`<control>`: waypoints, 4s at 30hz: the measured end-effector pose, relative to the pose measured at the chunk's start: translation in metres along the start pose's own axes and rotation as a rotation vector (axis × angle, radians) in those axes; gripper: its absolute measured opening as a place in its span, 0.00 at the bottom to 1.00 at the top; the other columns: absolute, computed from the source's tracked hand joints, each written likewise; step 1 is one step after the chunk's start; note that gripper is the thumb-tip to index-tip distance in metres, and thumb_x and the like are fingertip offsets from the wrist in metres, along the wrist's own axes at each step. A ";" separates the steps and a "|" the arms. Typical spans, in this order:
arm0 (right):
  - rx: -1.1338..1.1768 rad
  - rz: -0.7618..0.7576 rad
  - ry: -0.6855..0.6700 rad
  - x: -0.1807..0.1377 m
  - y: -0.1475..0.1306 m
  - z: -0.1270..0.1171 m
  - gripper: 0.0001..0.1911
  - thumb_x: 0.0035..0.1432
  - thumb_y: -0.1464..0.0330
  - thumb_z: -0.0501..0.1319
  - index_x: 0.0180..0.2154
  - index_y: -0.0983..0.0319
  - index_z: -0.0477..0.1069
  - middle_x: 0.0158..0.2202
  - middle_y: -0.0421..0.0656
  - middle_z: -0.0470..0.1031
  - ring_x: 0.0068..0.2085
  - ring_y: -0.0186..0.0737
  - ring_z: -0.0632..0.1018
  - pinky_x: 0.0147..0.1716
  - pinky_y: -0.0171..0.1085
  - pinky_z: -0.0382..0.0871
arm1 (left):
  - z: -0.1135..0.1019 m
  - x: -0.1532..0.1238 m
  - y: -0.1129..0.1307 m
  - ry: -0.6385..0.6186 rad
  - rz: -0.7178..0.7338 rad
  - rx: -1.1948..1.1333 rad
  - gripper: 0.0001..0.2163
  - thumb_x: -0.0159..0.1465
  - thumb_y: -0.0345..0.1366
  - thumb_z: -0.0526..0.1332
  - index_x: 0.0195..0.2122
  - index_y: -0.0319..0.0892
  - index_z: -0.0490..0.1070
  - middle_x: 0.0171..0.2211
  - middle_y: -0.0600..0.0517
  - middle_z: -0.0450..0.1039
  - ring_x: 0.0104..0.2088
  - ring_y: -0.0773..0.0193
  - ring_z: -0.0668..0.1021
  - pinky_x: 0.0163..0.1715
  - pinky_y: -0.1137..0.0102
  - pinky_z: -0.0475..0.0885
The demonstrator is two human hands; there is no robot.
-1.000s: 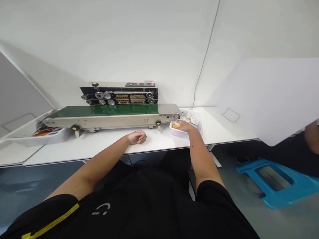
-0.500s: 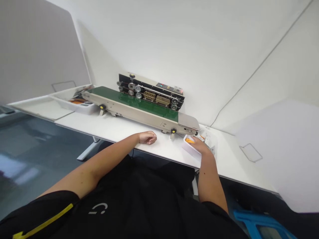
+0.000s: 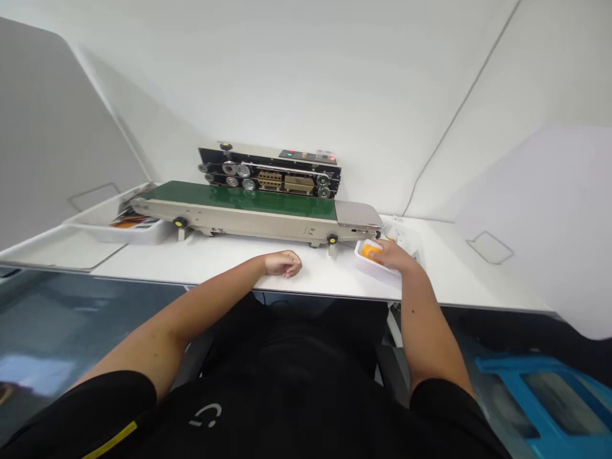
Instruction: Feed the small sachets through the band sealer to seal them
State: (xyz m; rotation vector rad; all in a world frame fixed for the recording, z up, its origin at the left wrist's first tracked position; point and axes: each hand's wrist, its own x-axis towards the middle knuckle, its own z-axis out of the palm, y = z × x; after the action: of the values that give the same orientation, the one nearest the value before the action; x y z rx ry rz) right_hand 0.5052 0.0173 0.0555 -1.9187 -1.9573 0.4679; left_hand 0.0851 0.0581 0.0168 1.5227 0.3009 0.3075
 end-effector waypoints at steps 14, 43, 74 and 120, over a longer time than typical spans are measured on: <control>-0.071 -0.095 1.047 -0.078 -0.060 0.008 0.23 0.68 0.55 0.57 0.58 0.61 0.69 0.50 0.53 0.77 0.49 0.54 0.78 0.50 0.53 0.74 | 0.005 -0.020 0.002 0.390 0.141 0.605 0.18 0.66 0.52 0.62 0.32 0.40 0.73 0.28 0.53 0.72 0.25 0.67 0.70 0.27 0.72 0.65; 0.524 -0.371 0.243 0.021 -0.157 0.173 0.28 0.58 0.67 0.64 0.61 0.54 0.71 0.49 0.44 0.81 0.48 0.47 0.80 0.55 0.49 0.72 | -0.032 -0.036 -0.017 0.825 0.213 0.990 0.21 0.67 0.52 0.58 0.28 0.41 0.76 0.31 0.49 0.76 0.34 0.59 0.76 0.37 0.68 0.70; 0.745 -0.312 0.396 0.013 -0.151 0.167 0.16 0.62 0.55 0.61 0.44 0.59 0.73 0.41 0.45 0.78 0.44 0.47 0.79 0.48 0.44 0.75 | -0.038 -0.029 -0.027 0.822 0.326 1.035 0.14 0.67 0.49 0.65 0.39 0.45 0.84 0.42 0.44 0.82 0.45 0.54 0.80 0.54 0.59 0.70; 0.880 -0.329 0.121 0.024 -0.147 0.187 0.23 0.55 0.54 0.68 0.50 0.58 0.77 0.31 0.39 0.75 0.32 0.39 0.75 0.35 0.36 0.72 | -0.014 -0.031 -0.020 0.535 0.157 0.469 0.23 0.59 0.50 0.70 0.48 0.38 0.76 0.27 0.55 0.74 0.25 0.68 0.72 0.26 0.74 0.65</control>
State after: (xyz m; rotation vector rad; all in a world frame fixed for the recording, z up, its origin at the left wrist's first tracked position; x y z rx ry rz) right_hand 0.2871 0.0407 -0.0387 -1.0284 -1.5459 0.8964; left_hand 0.0513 0.0586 -0.0034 1.9129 0.7143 0.8179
